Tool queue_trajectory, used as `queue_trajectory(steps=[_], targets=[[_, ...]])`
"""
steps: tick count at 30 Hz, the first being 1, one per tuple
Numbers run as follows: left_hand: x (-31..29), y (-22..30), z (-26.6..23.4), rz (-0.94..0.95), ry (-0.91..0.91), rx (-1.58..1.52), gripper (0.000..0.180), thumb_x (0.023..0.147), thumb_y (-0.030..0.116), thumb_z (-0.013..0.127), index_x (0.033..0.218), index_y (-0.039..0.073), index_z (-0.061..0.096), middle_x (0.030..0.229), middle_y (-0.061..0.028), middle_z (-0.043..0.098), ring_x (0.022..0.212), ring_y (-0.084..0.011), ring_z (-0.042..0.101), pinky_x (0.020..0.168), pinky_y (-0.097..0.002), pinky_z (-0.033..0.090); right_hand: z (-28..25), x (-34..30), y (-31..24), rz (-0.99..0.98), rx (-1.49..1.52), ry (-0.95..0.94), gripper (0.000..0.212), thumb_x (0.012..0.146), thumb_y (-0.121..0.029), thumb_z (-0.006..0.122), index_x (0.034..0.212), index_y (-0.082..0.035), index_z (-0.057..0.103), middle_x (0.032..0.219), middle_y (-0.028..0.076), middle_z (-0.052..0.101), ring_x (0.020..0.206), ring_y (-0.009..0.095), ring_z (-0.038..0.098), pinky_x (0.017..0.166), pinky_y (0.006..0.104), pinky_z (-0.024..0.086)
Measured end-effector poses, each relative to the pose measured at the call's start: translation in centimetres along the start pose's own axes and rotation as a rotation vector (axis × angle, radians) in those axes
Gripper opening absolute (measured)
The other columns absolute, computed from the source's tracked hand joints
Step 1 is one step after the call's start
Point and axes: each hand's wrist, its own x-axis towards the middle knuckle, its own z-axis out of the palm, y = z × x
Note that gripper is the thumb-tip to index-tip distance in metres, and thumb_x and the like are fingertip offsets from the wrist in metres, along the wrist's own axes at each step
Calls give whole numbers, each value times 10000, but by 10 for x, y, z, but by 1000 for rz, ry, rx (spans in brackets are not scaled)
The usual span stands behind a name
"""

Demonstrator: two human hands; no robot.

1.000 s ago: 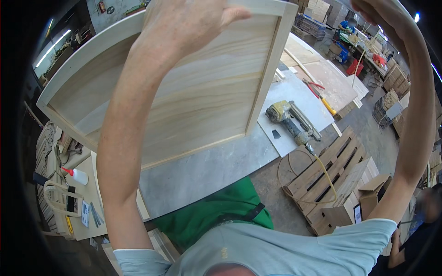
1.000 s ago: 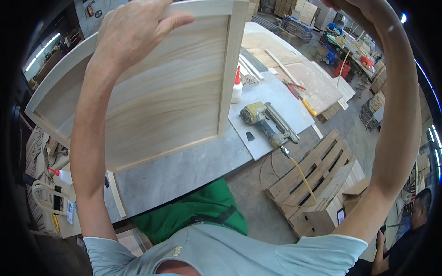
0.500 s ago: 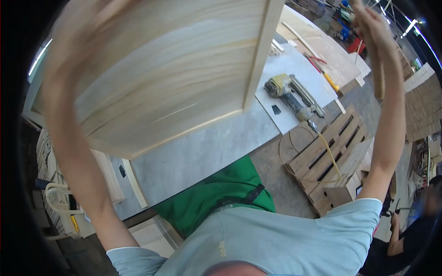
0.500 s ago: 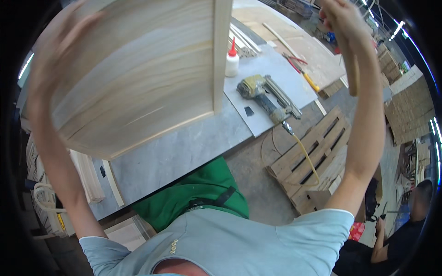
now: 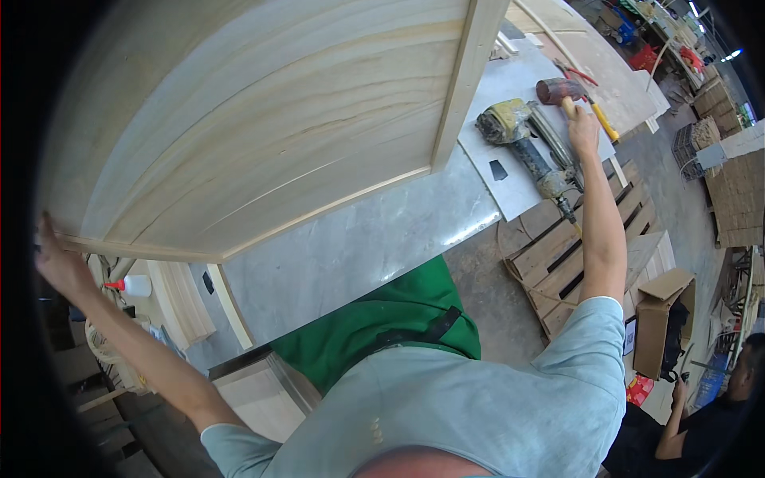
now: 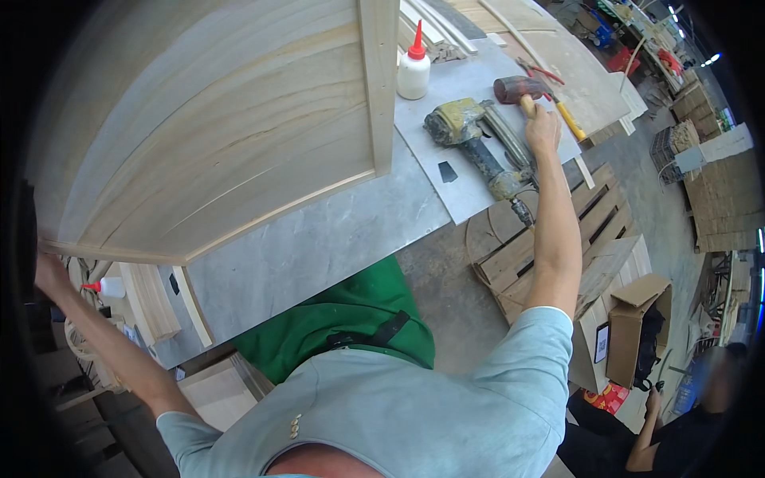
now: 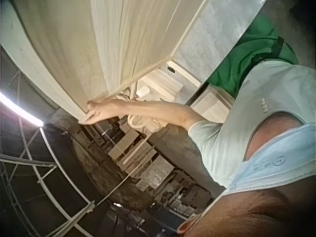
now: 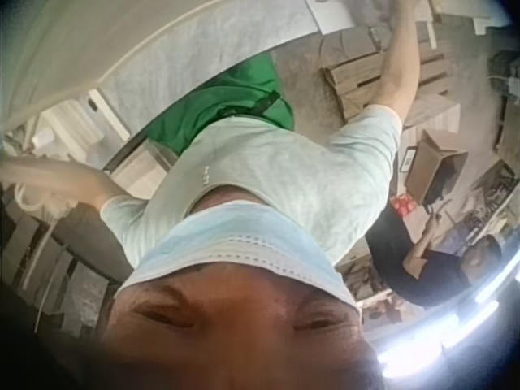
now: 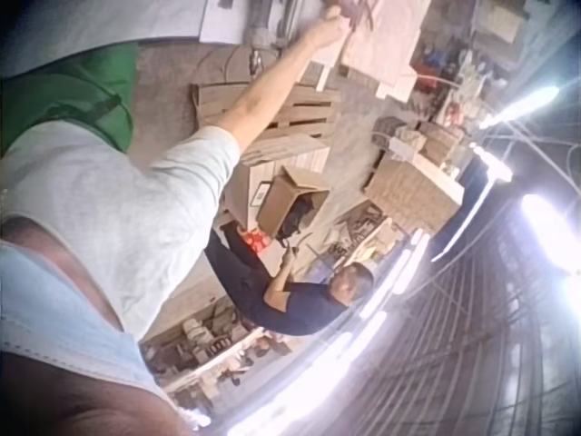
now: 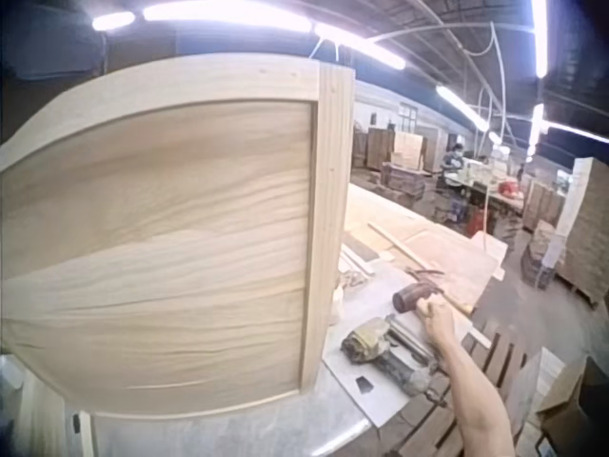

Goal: Assemble wooden panels by applying glue, placing slats, and using a nail gun.

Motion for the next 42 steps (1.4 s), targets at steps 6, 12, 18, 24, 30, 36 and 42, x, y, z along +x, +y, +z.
queue_trajectory(steps=[6,12,18,24,30,36,42], targets=[[-186,63,134,-481,116,-489,718,972,567,336,1319,-56,421,1292,-179,512,1190,-275,497,1020,-382,382,-56,-63,-102,-286,965,-46,443,856,-225,648,1239,-18,562,1111,137,626,1022,224,577,906,336,449],[-239,97,172,-655,33,-785,651,981,492,406,1314,-66,430,1291,-152,527,1175,-239,514,1011,-359,394,-56,-128,-212,-368,1278,-684,402,898,-183,617,1241,13,544,1115,76,632,1021,128,554,906,276,436],[-148,82,107,-635,-189,-689,414,990,318,479,1162,-47,570,1070,-80,645,938,-147,621,817,-278,501,-104,-104,-259,-437,1438,-577,320,934,-216,585,1146,23,599,1021,34,646,924,84,561,817,246,456],[-109,60,-1,-723,-277,-528,357,961,283,542,1112,-36,593,1004,-56,650,865,-105,613,758,-251,497,-166,-99,-344,-474,1673,-693,351,963,-285,544,1071,34,641,848,23,645,712,63,562,622,223,458],[-160,59,-126,-911,-127,-434,313,939,252,577,1087,-23,599,967,-44,644,823,-97,607,724,-239,490,-195,-138,-421,-619,1584,-900,390,954,-343,552,1078,15,647,850,26,650,647,43,571,546,187,445],[-279,110,-277,-962,168,-259,318,937,243,580,1113,-22,593,951,-41,641,826,-92,601,737,-238,485,-234,-231,-505,-994,1505,-878,403,928,-369,584,1074,0,653,848,38,648,651,78,575,556,211,451],[-501,186,-409,-1218,500,-88,337,928,233,592,1145,-24,579,978,-45,635,853,-94,595,750,-242,482,-256,-420,-556,-1490,1351,-1246,406,877,-353,644,1055,12,646,833,41,639,658,92,552,588,247,450]])
